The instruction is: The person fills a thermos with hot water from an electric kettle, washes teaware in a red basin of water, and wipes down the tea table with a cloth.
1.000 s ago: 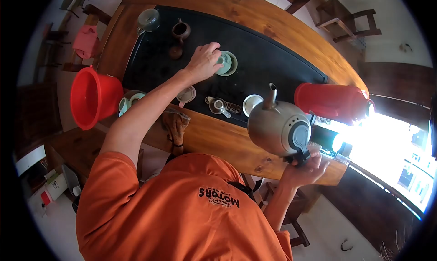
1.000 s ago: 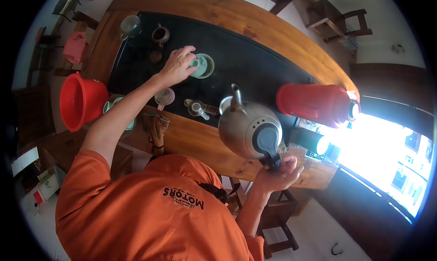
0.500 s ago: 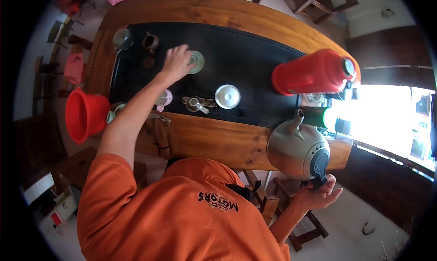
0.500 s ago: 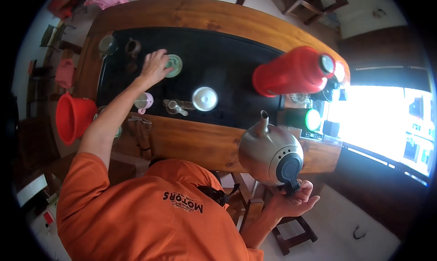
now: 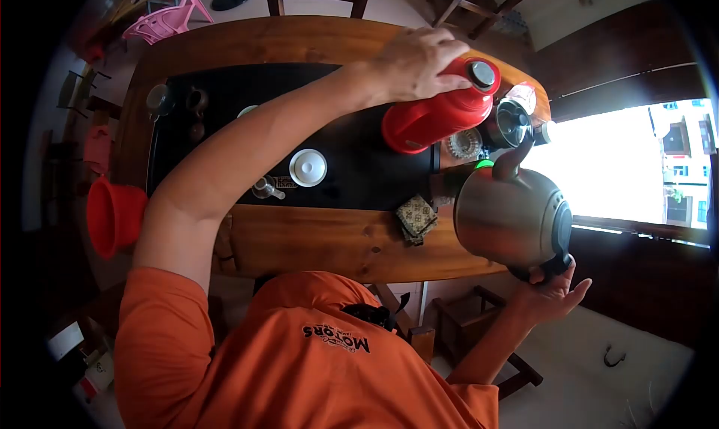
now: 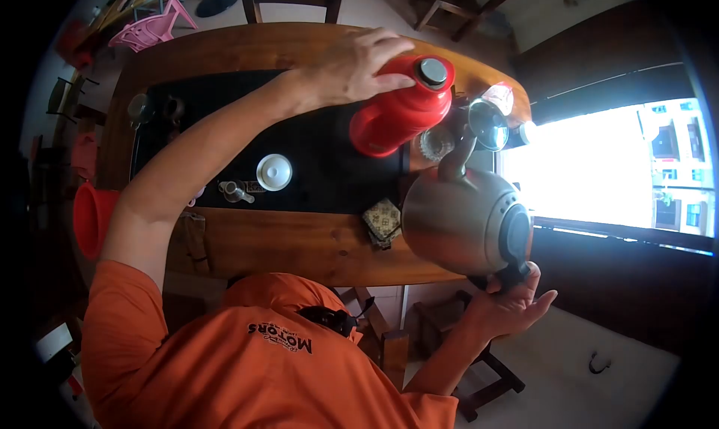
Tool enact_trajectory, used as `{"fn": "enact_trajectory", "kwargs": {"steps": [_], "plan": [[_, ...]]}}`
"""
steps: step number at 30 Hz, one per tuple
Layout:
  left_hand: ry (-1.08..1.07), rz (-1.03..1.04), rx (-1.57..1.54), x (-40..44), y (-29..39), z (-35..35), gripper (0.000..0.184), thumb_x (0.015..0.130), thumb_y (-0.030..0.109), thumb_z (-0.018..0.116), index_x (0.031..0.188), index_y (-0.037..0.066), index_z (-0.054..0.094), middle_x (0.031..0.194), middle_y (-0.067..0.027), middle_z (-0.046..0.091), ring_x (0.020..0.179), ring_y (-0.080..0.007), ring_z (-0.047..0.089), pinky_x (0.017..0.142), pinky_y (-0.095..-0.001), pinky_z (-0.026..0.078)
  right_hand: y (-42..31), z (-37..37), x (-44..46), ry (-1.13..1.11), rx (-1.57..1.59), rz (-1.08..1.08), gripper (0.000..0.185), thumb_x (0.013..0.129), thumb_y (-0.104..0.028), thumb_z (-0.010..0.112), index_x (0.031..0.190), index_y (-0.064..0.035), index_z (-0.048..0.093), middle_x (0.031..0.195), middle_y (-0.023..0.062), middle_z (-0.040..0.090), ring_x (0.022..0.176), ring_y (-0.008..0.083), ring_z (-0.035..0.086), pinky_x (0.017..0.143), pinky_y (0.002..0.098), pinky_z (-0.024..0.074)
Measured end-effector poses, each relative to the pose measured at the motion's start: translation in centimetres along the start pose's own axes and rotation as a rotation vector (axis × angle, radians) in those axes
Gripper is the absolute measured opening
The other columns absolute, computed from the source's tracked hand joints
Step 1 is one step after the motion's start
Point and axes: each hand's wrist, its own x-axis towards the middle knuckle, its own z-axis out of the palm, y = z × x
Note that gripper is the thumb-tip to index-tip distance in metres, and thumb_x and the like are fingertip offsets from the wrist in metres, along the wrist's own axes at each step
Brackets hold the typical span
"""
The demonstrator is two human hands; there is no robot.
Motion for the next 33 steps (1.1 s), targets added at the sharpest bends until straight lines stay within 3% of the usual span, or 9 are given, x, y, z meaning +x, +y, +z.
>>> {"fn": "enact_trajectory", "kwargs": {"steps": [3,10,13,18,21,22,25,27,33], "plan": [[-0.243,-0.106,0.081,3.3,1.8,0.0,0.057,0.091,0.053,0.063,0.120,0.004,0.065,0.118,-0.0168,0.065,0.113,-0.0322,0.063,0.097,-0.0474,0.049,-0.5,-0.1,1.6,-0.043,-0.012,-0.018,0.060,0.096,-0.061,0.042,0.094,-0.0033,0.060,0.082,0.0038,0.061,0.060,0.0135,0.040,0.055,0.0247,0.0293],[-0.417,-0.177,0.201,6.6,3.5,0.2,0.045,0.085,0.044,0.069,0.100,0.002,0.068,0.103,-0.0161,0.066,0.100,-0.0340,0.065,0.092,-0.0468,0.050,-0.4,-0.3,6.7,-0.196,0.103,0.019,0.058,0.096,-0.058,0.044,0.097,-0.0024,0.061,0.083,0.0072,0.061,0.059,0.0165,0.041,0.060,0.0299,0.0350],[-0.393,-0.039,0.337,6.6,3.4,0.7,0.043,0.083,0.042,0.069,0.098,0.002,0.068,0.098,-0.0157,0.067,0.098,-0.0338,0.065,0.090,-0.0462,0.051,-0.1,-0.3,8.5,-0.264,0.091,0.035,0.059,0.097,-0.058,0.043,0.097,-0.0018,0.061,0.083,0.0079,0.060,0.059,0.0175,0.042,0.060,0.0305,0.0364],[-0.217,-0.341,-0.018,6.7,2.6,0.0,0.050,0.077,0.046,0.070,0.097,0.000,0.071,0.104,-0.0199,0.069,0.095,-0.0330,0.069,0.079,-0.0416,0.055,0.5,0.8,10.2,-0.180,0.019,0.001,0.060,0.098,-0.056,0.040,0.096,-0.0001,0.061,0.082,0.0095,0.058,0.059,0.0188,0.044,0.058,0.0314,0.0396],[-0.103,-0.425,-0.259,5.0,1.9,-1.2,0.049,0.077,0.045,0.070,0.090,-0.002,0.067,0.094,-0.0197,0.069,0.087,-0.0318,0.068,0.077,-0.0397,0.054,0.6,0.5,11.4,-0.410,0.065,0.059,0.061,0.099,-0.054,0.036,0.096,0.0014,0.061,0.084,0.0106,0.059,0.059,0.0191,0.045,0.057,0.0310,0.0412],[-0.059,-0.414,-0.300,4.0,1.9,-1.8,0.036,0.084,0.032,0.072,0.093,-0.002,0.064,0.079,-0.0103,0.065,0.075,-0.0179,0.062,0.068,-0.0323,0.051,0.3,1.2,11.2,-0.420,0.035,0.046,0.061,0.100,-0.053,0.035,0.096,0.0016,0.061,0.085,0.0104,0.059,0.060,0.0189,0.045,0.057,0.0307,0.0412],[0.017,-0.533,-0.423,0.2,3.1,-4.4,0.043,0.080,0.041,0.070,0.086,-0.001,0.066,0.084,-0.0157,0.068,0.079,-0.0253,0.066,0.070,-0.0367,0.052,0.6,1.9,12.1,-0.360,-0.024,0.012,0.062,0.102,-0.053,0.032,0.095,0.0016,0.061,0.087,0.0105,0.059,0.061,0.0189,0.045,0.056,0.0306,0.0414],[0.075,-0.511,-0.439,-3.0,3.4,-5.4,0.041,0.080,0.038,0.071,0.088,-0.002,0.065,0.085,-0.0134,0.067,0.077,-0.0213,0.065,0.067,-0.0341,0.051,0.5,2.2,12.5,-0.289,-0.054,-0.010,0.062,0.103,-0.052,0.031,0.095,0.0014,0.061,0.088,0.0107,0.059,0.062,0.0192,0.046,0.055,0.0308,0.0416],[-0.011,-0.745,-0.438,-13.8,5.2,-7.0,0.031,0.084,0.030,0.070,0.087,0.001,0.060,0.085,-0.0048,0.056,0.068,-0.0137,0.049,0.062,-0.0290,0.044,0.3,2.8,13.0,-0.490,-0.087,0.011,0.060,0.105,-0.049,0.029,0.095,0.0006,0.062,0.088,0.0113,0.059,0.066,0.0198,0.051,0.054,0.0287,0.0415]]}}
